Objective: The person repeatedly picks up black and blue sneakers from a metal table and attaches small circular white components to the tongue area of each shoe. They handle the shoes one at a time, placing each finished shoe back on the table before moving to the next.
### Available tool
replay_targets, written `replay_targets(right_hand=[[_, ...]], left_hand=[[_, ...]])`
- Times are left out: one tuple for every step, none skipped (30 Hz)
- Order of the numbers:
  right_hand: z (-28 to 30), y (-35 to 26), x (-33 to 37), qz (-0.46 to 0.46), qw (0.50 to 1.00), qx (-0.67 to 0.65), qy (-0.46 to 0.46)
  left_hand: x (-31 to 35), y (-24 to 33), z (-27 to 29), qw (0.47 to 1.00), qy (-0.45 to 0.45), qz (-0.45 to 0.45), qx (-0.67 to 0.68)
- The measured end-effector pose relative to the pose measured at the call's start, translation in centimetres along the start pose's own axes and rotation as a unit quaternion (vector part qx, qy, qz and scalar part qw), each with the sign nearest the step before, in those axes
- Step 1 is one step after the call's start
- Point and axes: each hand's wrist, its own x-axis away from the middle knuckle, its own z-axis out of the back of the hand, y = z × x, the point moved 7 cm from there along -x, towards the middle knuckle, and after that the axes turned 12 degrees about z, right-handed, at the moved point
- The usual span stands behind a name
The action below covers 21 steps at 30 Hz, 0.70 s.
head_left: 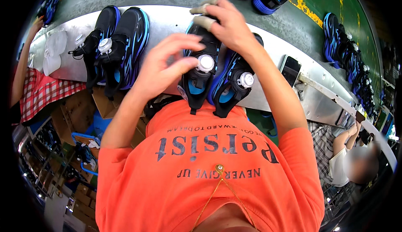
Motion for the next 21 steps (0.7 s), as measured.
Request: replay_targets(right_hand=[[1.8, -1.0, 0.1, 0.015, 1.0, 0.002, 0.02], [2.7, -1.7, 0.4, -0.039, 0.997, -0.05, -0.048], [3.0, -2.9, 0.9, -0.088, 0.984, -0.102, -0.12], [2.9, -4.3, 1.8, -0.104, 0.967, -0.168, -0.163], [2.7, -5.5, 2.7, -0.122, 0.944, -0.233, -0.202], [2.5, -6.4, 3.2, -0.08, 0.95, -0.21, -0.216], [2.1, -6.9, 3.6, -0.054, 0.958, -0.195, -0.205], [1.9, -7.2, 3.7, -0.058, 0.964, -0.169, -0.196], [1.8, -7.4, 3.6, -0.062, 0.97, -0.144, -0.188], [1.6, -7.3, 3.9, -0.069, 0.974, -0.119, -0.182], [1.4, -7.2, 4.2, -0.076, 0.977, -0.094, -0.177], [1.3, -7.1, 4.4, -0.083, 0.979, -0.069, -0.172], [1.4, -7.2, 4.4, -0.079, 0.98, -0.077, -0.164], [1.5, -7.4, 4.3, -0.075, 0.981, -0.084, -0.157], [1.7, -7.5, 4.1, -0.07, 0.982, -0.092, -0.15], [1.8, -7.5, 4.0, -0.064, 0.982, -0.091, -0.155], [2.1, -7.3, 3.8, -0.057, 0.981, -0.09, -0.159], [2.3, -7.3, 3.5, -0.051, 0.981, -0.09, -0.164], [2.1, -7.4, 3.4, -0.066, 0.977, -0.101, -0.177], [1.8, -7.7, 3.2, -0.081, 0.972, -0.112, -0.189], [1.6, -7.8, 3.0, -0.096, 0.967, -0.123, -0.202]], left_hand=[[1.2, -1.2, 1.2, 0.995, 0.061, 0.063, 0.051], [2.7, -3.9, 1.4, 0.958, -0.007, 0.258, 0.122], [4.1, -3.8, 0.5, 0.934, -0.025, 0.301, 0.192], [5.2, -3.4, -1.0, 0.903, -0.046, 0.338, 0.26], [5.7, -3.1, -2.3, 0.867, -0.072, 0.374, 0.322], [5.7, -3.4, -2.9, 0.859, -0.053, 0.371, 0.35], [5.7, -3.4, -3.3, 0.856, -0.039, 0.373, 0.355], [5.6, -3.4, -3.6, 0.853, -0.025, 0.376, 0.361], [5.5, -3.5, -3.8, 0.85, -0.011, 0.379, 0.366], [5.5, -3.4, -4.2, 0.85, -0.02, 0.373, 0.37], [5.6, -3.4, -4.4, 0.847, -0.018, 0.38, 0.371], [5.6, -3.5, -4.6, 0.844, -0.016, 0.386, 0.372], [5.5, -3.5, -4.7, 0.842, -0.015, 0.389, 0.373], [5.7, -3.4, -4.7, 0.842, -0.015, 0.388, 0.375], [5.6, -3.1, -4.6, 0.84, -0.006, 0.387, 0.381], [5.6, -2.9, -4.7, 0.836, 0.004, 0.387, 0.389], [5.5, -2.7, -4.6, 0.833, 0.014, 0.386, 0.396], [5.4, -2.6, -4.6, 0.835, 0.006, 0.376, 0.402], [5.3, -2.6, -4.7, 0.836, -0.004, 0.368, 0.408], [5.3, -2.6, -4.8, 0.836, -0.013, 0.359, 0.415], [5.2, -2.9, -4.8, 0.838, -0.006, 0.356, 0.413]])
